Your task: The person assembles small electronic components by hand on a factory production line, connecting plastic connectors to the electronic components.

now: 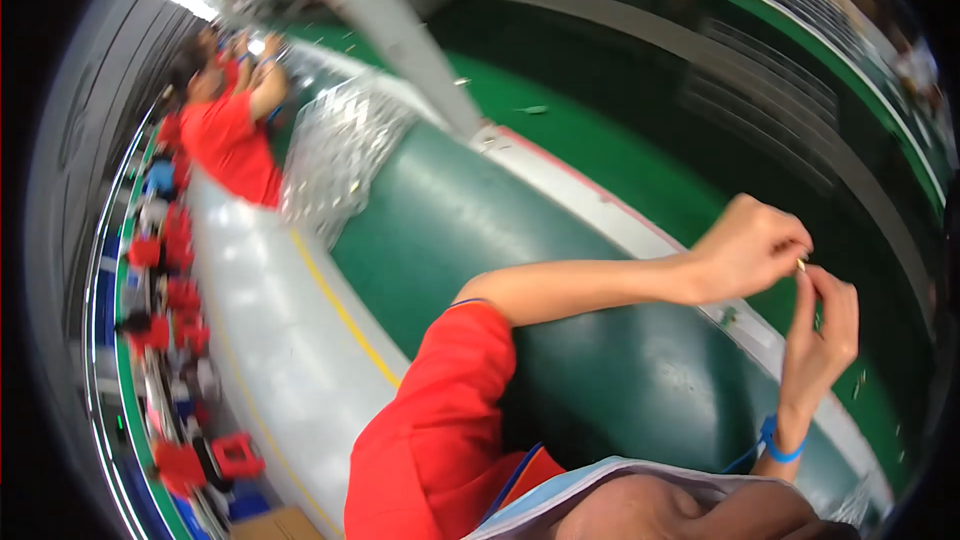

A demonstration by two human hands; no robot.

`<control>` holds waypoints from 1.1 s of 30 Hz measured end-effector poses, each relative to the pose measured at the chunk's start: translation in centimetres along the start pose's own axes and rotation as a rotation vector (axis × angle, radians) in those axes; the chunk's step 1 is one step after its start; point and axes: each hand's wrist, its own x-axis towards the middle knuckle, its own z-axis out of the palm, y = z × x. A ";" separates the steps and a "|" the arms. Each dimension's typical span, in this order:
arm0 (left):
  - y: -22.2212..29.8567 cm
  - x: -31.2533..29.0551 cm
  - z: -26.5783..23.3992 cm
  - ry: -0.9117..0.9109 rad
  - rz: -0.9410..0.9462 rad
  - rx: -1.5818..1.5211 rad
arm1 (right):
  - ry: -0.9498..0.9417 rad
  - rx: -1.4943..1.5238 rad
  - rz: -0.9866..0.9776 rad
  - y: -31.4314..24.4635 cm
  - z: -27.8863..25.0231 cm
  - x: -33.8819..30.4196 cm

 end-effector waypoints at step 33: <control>2.9 -3.0 -7.4 0.059 -0.398 -0.358 | -0.124 0.857 0.381 -2.7 5.0 1.7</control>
